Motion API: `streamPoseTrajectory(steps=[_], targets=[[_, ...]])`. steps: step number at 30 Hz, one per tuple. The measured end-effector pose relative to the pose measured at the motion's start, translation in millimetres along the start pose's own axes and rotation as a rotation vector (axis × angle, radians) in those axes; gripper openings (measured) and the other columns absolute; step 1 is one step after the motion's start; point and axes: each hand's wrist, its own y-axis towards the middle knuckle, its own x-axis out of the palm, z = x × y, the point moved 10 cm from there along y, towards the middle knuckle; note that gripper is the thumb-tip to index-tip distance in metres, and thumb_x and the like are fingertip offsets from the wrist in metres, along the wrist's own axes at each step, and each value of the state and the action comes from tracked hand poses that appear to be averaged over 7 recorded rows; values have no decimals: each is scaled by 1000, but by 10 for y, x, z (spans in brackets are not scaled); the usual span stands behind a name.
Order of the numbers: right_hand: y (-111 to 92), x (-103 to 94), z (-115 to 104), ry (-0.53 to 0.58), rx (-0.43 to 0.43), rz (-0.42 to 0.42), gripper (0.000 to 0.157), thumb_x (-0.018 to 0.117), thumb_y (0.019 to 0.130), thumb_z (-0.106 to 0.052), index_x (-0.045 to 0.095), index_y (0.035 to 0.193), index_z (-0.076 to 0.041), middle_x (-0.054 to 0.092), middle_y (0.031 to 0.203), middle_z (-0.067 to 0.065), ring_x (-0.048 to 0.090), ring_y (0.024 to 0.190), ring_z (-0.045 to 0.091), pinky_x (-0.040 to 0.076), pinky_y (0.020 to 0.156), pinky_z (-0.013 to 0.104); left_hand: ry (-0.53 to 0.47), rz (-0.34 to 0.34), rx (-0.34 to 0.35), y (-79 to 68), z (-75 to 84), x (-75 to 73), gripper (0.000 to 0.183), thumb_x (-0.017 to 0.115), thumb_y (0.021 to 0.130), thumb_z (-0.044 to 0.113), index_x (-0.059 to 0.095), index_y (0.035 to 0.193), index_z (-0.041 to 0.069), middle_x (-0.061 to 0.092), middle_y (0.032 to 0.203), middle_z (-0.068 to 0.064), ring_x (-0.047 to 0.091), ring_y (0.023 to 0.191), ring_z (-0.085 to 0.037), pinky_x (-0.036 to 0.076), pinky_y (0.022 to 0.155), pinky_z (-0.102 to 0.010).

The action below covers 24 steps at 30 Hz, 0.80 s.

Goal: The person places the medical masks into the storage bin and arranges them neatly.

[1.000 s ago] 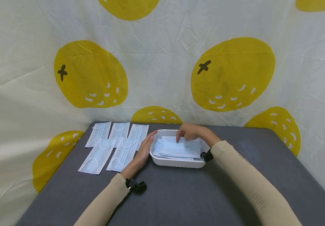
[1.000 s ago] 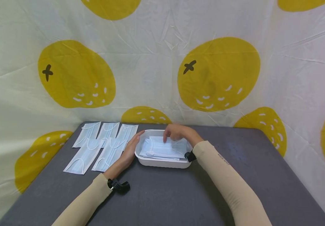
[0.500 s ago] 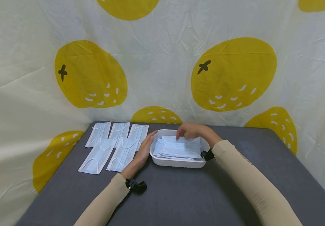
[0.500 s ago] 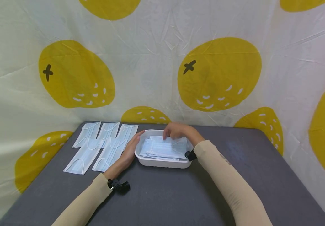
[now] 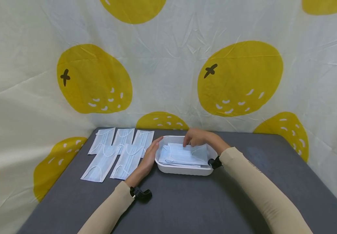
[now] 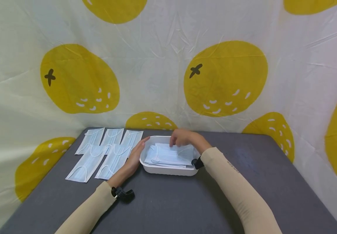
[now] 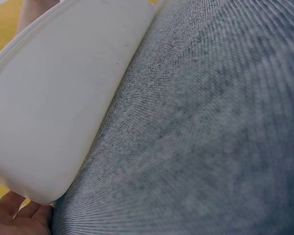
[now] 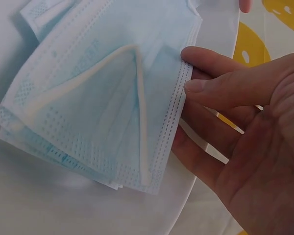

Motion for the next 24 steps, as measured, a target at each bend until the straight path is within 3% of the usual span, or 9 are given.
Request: streamPoseTrajectory(steps=[16, 24], targets=[[-75, -28, -19, 25, 0, -20, 43, 51, 88, 11, 75, 122, -3, 73, 127, 14, 66, 120, 28, 54, 106, 46, -8, -1, 11, 0, 18, 4, 49, 28, 115, 32, 40, 159, 18, 33, 169, -8, 22, 160, -29, 12, 131, -55], [-149, -86, -24, 86, -54, 0, 38, 52, 90, 7, 71, 123, 4, 72, 125, 20, 68, 117, 30, 56, 103, 44, 5, 1, 7, -24, 13, 5, 49, 28, 115, 33, 40, 160, 18, 33, 169, -8, 22, 159, -31, 13, 130, -56]])
